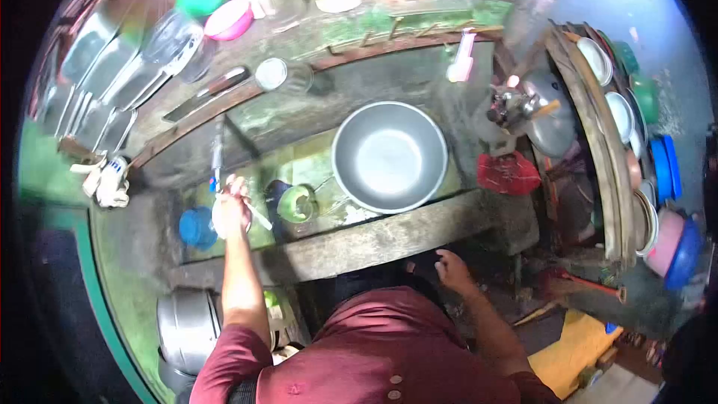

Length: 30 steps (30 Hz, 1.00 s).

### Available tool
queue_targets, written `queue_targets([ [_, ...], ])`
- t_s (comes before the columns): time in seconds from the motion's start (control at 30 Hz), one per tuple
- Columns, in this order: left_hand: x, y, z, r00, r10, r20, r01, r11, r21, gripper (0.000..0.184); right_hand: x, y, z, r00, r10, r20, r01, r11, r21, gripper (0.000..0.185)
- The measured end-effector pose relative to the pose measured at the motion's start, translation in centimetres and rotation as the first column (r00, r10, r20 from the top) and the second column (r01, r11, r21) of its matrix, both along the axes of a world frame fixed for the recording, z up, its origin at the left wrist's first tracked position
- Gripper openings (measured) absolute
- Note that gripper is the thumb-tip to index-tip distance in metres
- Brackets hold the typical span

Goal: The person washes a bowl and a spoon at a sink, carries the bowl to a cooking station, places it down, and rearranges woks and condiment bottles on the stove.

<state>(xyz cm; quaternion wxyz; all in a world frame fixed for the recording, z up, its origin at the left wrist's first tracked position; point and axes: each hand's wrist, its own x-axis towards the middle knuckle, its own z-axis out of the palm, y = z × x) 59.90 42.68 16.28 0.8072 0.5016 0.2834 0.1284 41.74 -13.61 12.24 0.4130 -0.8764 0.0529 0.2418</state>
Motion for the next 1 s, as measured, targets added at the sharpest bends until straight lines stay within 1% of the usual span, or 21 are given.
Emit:
queue_targets([
  [0.03,-0.4,-1.2,1.7,0.986,0.010,-0.168,0.031,0.969,0.244,0.031,-0.2,-1.0,-0.8,0.998,0.009,0.068,-0.007,0.999,-0.031,0.036],
  [0.07,-0.8,-1.0,0.5,0.992,0.062,-0.112,-0.035,0.973,0.226,0.026,-0.1,-1.8,-1.8,0.991,0.026,0.135,-0.018,0.998,-0.059,0.034],
  [0.1,-1.2,-0.7,0.4,0.991,0.020,-0.132,-0.001,0.989,0.147,0.031,0.1,-2.3,-2.1,0.990,0.063,0.128,-0.059,0.998,-0.035,0.034],
  [0.13,-1.2,-0.8,0.7,0.986,0.015,-0.165,0.013,0.986,0.167,0.035,0.4,-2.9,-2.0,0.989,0.063,0.134,-0.060,0.998,-0.021,0.033],
  [0.17,-1.2,-1.1,0.8,0.981,0.018,-0.195,-0.002,0.997,0.082,0.034,0.9,-3.3,-2.0,0.988,0.059,0.143,-0.058,0.998,-0.014,0.032],
  [0.2,-0.8,-1.1,1.0,0.964,0.000,-0.266,0.033,0.992,0.122,0.029,1.4,-3.5,-2.3,0.992,0.054,0.117,-0.057,0.998,0.030,0.031],
  [0.23,-0.7,-0.9,0.8,0.975,-0.058,-0.215,0.091,0.985,0.149,0.025,2.1,-3.1,-2.0,0.990,0.078,0.115,-0.082,0.996,0.031,0.031],
  [0.33,-0.4,-2.2,0.9,0.986,0.168,-0.021,-0.169,0.985,-0.046,0.027,4.2,-1.3,0.4,0.950,0.232,0.211,-0.235,0.972,-0.011,0.028],
  [0.37,-0.5,-2.0,1.0,0.976,0.216,0.022,-0.214,0.974,-0.072,0.028,5.1,-0.1,1.7,0.952,0.267,0.147,-0.265,0.964,-0.033,0.028],
  [0.4,-0.9,-0.9,0.5,0.984,0.171,0.043,-0.170,0.985,-0.035,0.026,6.1,1.2,2.6,0.951,0.297,0.084,-0.293,0.955,-0.053,0.027],
  [0.5,-1.7,0.7,-1.4,0.964,0.226,-0.141,-0.222,0.974,0.045,0.028,7.7,4.6,3.2,0.949,0.287,0.128,-0.291,0.956,0.019,0.031],
  [0.6,-1.4,1.4,-3.1,0.960,0.262,-0.102,-0.272,0.957,-0.102,0.031,8.8,9.1,4.3,0.959,0.285,-0.004,-0.284,0.957,0.063,0.033],
  [0.67,-0.5,1.8,-4.1,0.964,0.260,0.061,-0.232,0.929,-0.290,0.012,9.6,11.8,4.4,0.944,0.331,-0.007,-0.329,0.942,0.069,0.033],
  [0.7,0.1,2.1,-5.6,0.951,0.264,0.160,-0.195,0.916,-0.350,0.015,9.4,13.0,4.5,0.931,0.364,-0.016,-0.362,0.929,0.081,0.033],
  [0.73,0.2,1.1,-3.9,0.942,0.330,0.056,-0.299,0.906,-0.298,0.021,9.3,14.4,4.9,0.936,0.350,-0.035,-0.347,0.935,0.070,0.033],
  [0.77,0.7,0.8,-3.5,0.940,0.336,0.065,-0.323,0.933,-0.158,0.012,9.5,15.6,5.3,0.922,0.387,-0.013,-0.384,0.919,0.090,0.033],
  [0.83,1.5,2.9,-6.1,0.922,0.378,0.089,-0.371,0.925,-0.089,0.023,9.8,16.9,5.9,0.920,0.393,0.001,-0.392,0.916,0.081,0.033],
  [0.9,1.4,3.3,-6.4,0.929,0.341,0.147,-0.320,0.936,-0.148,0.027,9.8,17.7,5.8,0.916,0.398,-0.037,-0.396,0.917,0.050,0.034],
  [0.93,1.4,1.7,-4.9,0.944,0.312,0.104,-0.287,0.937,-0.200,0.030,9.6,17.8,5.9,0.921,0.388,-0.042,-0.386,0.921,0.043,0.034],
  [0.97,1.2,0.4,-4.7,0.984,0.166,0.059,-0.158,0.981,-0.115,0.034,9.4,18.0,5.9,0.938,0.345,0.007,-0.345,0.935,0.085,0.036],
  [1.0,0.8,-0.2,-7.8,0.978,-0.126,0.168,0.114,0.990,0.081,0.036,9.3,18.3,5.8,0.952,0.303,0.054,-0.307,0.942,0.134,0.039],
])
